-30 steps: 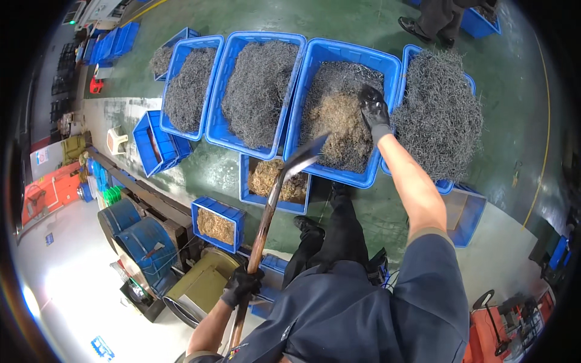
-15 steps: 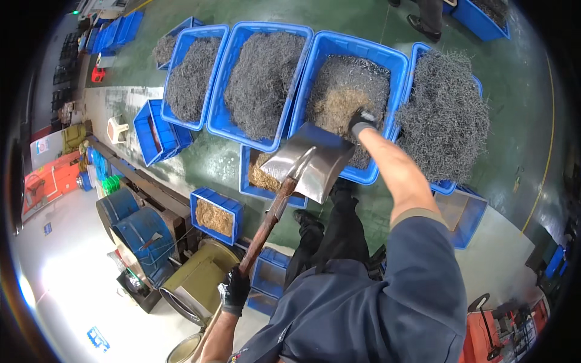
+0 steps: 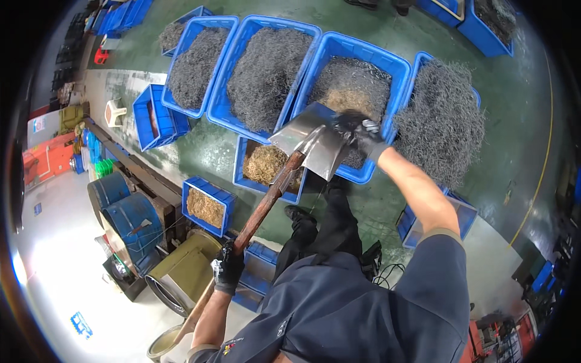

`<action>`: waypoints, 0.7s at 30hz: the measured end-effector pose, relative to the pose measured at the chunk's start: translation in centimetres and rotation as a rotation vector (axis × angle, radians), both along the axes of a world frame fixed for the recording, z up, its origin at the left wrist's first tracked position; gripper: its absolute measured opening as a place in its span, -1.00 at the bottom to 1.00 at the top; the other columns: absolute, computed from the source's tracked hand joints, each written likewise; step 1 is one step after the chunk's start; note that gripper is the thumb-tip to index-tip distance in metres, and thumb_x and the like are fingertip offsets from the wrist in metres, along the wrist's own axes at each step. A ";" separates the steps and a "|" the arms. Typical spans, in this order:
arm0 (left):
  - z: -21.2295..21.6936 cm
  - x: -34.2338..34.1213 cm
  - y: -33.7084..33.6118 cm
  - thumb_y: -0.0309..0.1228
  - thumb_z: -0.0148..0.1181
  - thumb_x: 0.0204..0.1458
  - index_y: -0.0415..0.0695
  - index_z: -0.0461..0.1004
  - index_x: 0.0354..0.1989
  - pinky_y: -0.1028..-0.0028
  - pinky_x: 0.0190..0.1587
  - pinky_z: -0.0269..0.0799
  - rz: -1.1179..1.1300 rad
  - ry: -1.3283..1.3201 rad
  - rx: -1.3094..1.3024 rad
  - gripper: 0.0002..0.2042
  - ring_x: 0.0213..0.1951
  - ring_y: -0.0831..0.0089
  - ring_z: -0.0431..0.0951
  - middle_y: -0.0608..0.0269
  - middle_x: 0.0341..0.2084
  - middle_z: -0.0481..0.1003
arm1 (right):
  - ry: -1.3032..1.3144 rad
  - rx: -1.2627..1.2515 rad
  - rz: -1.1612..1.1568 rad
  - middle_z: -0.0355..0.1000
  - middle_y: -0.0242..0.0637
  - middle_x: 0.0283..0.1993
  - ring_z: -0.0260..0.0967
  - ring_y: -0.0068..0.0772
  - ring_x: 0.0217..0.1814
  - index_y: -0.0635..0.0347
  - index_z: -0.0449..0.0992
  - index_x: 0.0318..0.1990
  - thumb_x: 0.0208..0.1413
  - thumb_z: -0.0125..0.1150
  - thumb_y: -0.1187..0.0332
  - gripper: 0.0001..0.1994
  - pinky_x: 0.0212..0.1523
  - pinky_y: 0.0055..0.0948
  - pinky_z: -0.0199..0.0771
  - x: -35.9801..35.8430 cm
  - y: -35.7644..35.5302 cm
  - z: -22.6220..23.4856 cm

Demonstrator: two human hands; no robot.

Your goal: Shoveling raw materials from plastic bins into a processing machine.

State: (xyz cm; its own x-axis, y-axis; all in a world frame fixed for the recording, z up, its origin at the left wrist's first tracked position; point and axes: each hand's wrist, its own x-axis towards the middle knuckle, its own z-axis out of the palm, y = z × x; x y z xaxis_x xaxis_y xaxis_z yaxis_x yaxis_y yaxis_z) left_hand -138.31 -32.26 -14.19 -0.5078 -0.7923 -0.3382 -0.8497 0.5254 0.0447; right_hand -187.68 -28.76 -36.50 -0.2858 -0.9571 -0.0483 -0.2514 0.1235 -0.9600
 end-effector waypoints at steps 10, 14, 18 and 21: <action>-2.9 0.1 -0.6 -0.37 0.14 -0.01 -0.08 0.47 -0.21 0.11 -0.28 0.47 0.107 0.053 0.076 -0.81 -0.33 -0.01 0.55 0.02 -0.38 0.54 | 1.012 -0.178 -0.404 0.12 -0.12 0.38 0.14 -0.16 0.36 0.21 0.20 0.30 0.24 -0.02 0.23 -0.49 0.31 -0.26 0.21 4.1 -7.9 15.6; -5.4 -2.5 -2.1 -0.39 0.11 -0.04 -0.06 0.48 -0.33 0.08 -0.32 0.44 0.069 -0.032 0.090 -0.89 -0.39 -0.02 0.54 -0.01 -0.48 0.52 | 0.755 0.001 -0.012 0.17 -0.06 0.33 0.16 -0.14 0.34 0.18 0.14 0.34 0.23 0.05 0.31 -0.46 0.33 -0.23 0.19 2.2 -7.6 5.0; -4.4 -2.0 -1.0 -0.38 0.10 -0.02 -0.06 0.44 -0.37 0.07 -0.38 0.43 0.112 0.012 0.113 -0.93 -0.39 -0.01 0.54 0.04 -0.51 0.51 | 1.167 -0.060 -0.287 0.08 -0.12 0.39 0.15 -0.18 0.35 0.20 0.09 0.35 0.20 0.00 0.41 -0.45 0.24 -0.29 0.34 -6.0 -10.9 11.3; -4.3 -2.8 -1.2 -0.36 0.09 -0.01 -0.03 0.45 -0.29 0.11 -0.38 0.45 -0.033 0.102 0.049 -0.87 -0.40 0.01 0.55 0.08 -0.46 0.52 | 0.728 -0.006 -0.202 0.20 -0.10 0.33 0.14 0.06 0.35 0.08 0.28 0.26 0.21 -0.08 0.25 -0.54 0.33 -0.09 0.15 -3.5 -9.1 4.2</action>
State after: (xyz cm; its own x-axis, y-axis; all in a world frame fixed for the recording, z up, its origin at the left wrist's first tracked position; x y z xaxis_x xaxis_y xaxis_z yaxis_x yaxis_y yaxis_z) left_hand -141.06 -33.47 -18.53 -0.5674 -0.7582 -0.3213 -0.8214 0.5484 0.1565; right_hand -191.20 -37.89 -32.32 -0.4132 -0.8825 0.2247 -0.7956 0.2299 -0.5605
